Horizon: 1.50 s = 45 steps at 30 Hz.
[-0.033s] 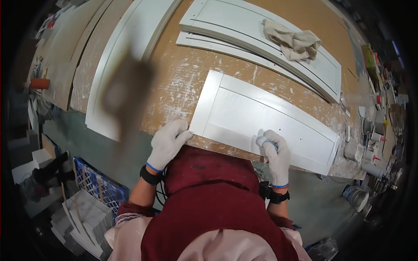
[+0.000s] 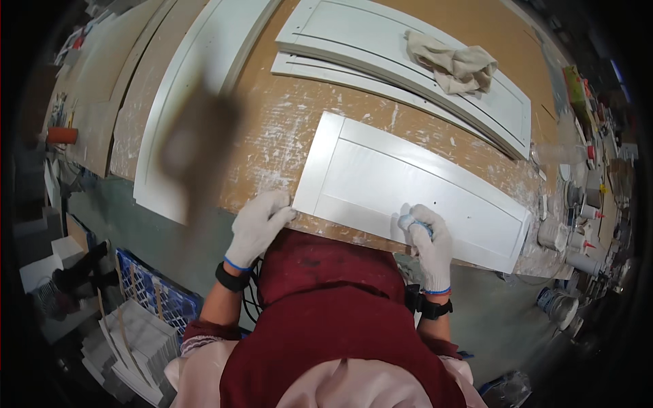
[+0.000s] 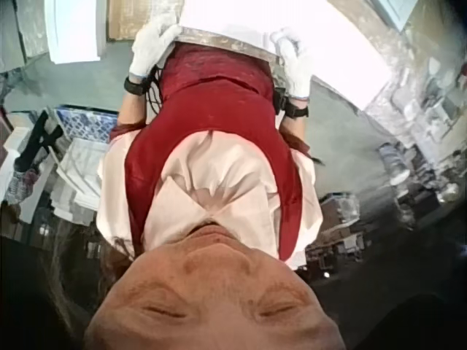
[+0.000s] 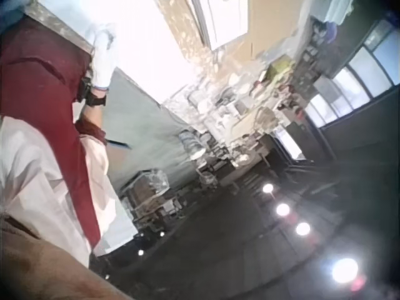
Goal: The person sands the surface of a white wooden cabinet door using a blue sanding block. They work on the flat panels and edges, then wipe the surface with a cloth to remove dust. The person repeats the sanding process on different sections of the door.
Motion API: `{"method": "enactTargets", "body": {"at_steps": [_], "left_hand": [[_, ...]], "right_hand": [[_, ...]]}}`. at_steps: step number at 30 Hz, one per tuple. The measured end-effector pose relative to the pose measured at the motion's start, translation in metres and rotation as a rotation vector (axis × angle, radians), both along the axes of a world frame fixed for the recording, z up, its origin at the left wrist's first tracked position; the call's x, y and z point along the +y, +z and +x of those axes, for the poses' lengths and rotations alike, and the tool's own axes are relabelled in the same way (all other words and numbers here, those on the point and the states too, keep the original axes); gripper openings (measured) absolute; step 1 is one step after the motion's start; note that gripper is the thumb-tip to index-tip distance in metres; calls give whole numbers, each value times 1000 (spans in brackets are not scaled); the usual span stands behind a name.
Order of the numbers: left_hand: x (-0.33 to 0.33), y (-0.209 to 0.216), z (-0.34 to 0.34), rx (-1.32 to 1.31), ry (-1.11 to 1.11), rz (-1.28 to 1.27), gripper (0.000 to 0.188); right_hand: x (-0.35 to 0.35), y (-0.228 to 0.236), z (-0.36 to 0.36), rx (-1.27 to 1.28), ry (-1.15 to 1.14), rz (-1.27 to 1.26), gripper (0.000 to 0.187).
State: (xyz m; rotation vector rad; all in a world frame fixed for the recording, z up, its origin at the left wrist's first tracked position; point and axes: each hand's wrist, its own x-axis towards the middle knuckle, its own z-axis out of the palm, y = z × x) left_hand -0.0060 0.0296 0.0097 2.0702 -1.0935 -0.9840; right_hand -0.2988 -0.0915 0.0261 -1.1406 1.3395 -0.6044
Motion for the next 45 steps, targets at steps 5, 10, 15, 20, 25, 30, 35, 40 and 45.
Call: {"method": "enactTargets", "body": {"at_steps": [5,10,15,20,25,30,35,40,45], "left_hand": [[17,7,9,342,332,13,19],[-42,41,-18,-97,213,46,31],[-100,19,-46,-615,90,-206,63],[-112,6,-57,-604,83,2,77],[-110,0,-47,-487,88,46,79],[-111,2,-45,-422,107,61,78],[-111,4,-46,-415,117,81,77],[-115,7,-43,-367,132,140,78],[-113,9,-41,-310,116,169,77]], "right_hand": [[-7,-3,-29,-101,-61,88,31],[-24,1,-41,-77,-21,73,38],[-62,1,-3,2,194,-359,47],[-95,29,71,4,280,-210,38],[-110,27,126,115,399,-223,24],[-114,15,149,190,447,-213,25],[-121,-10,157,248,516,-355,28],[-122,-8,165,351,560,-461,27],[-120,-3,176,430,472,-465,27]]}}
